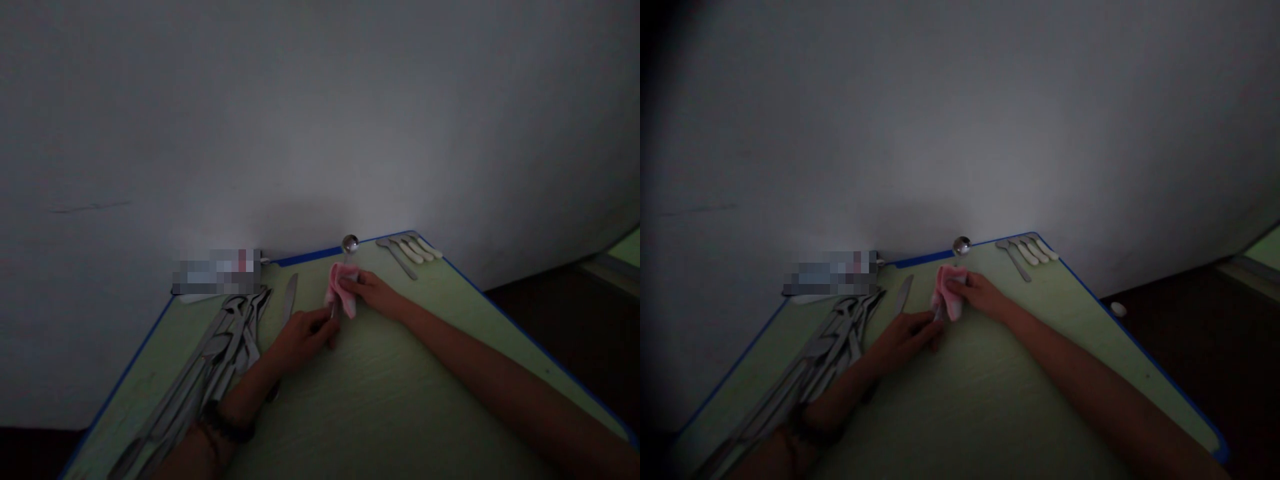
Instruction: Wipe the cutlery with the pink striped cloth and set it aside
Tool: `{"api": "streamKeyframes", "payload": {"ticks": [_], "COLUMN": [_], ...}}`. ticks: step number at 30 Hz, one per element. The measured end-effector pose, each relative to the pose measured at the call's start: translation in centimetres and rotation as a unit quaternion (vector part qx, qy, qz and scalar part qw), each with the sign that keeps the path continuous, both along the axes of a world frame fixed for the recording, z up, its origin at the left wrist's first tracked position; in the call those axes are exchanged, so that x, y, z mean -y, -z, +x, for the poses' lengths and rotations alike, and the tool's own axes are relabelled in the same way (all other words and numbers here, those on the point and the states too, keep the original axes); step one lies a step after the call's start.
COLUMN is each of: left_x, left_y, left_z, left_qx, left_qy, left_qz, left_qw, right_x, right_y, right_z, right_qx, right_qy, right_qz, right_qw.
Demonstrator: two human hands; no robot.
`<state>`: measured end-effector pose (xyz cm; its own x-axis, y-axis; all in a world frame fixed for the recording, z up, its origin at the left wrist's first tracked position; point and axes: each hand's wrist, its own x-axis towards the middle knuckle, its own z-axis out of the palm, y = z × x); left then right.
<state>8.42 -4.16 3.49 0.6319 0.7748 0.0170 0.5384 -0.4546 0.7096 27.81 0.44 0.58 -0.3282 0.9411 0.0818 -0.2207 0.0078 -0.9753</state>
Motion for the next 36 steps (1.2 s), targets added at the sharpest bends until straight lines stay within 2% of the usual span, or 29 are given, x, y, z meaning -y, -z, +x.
{"api": "streamKeyframes", "payload": {"ticks": [2,5,8,12,18,25,32,36], "left_x": [0.0,-0.1,-0.2,-0.1,-0.1,0.1,0.1,0.2], "left_y": [0.2,0.4,0.4,0.4,0.4,0.4,0.6,0.5], "left_z": [0.0,0.0,0.0,-0.5,-0.5,0.1,0.0,0.1], "left_qx": [-0.012,-0.025,-0.036,-0.034,0.019,0.021,0.017,0.021], "left_qy": [0.009,0.008,0.017,0.043,0.028,-0.020,-0.006,-0.025], "left_qz": [0.008,0.025,0.018,-0.003,-0.047,-0.029,-0.030,-0.035], "left_qw": [1.000,0.999,0.999,0.998,0.998,0.999,0.999,0.999], "right_x": [-0.6,-1.7,-2.3,-2.0,-1.4,-1.0,-0.8,-0.6], "right_y": [0.3,0.8,0.9,0.7,0.5,0.3,0.1,0.0], "right_z": [0.2,0.6,0.9,0.9,0.8,0.7,0.6,0.5], "right_qx": [-0.108,-0.280,-0.341,-0.325,-0.248,-0.226,-0.218,-0.211], "right_qy": [0.036,0.109,0.147,0.120,0.018,-0.001,-0.022,-0.026], "right_qz": [-0.061,-0.131,-0.160,-0.139,-0.112,-0.083,-0.089,-0.089], "right_qw": [0.992,0.945,0.915,0.928,0.962,0.970,0.972,0.973]}}
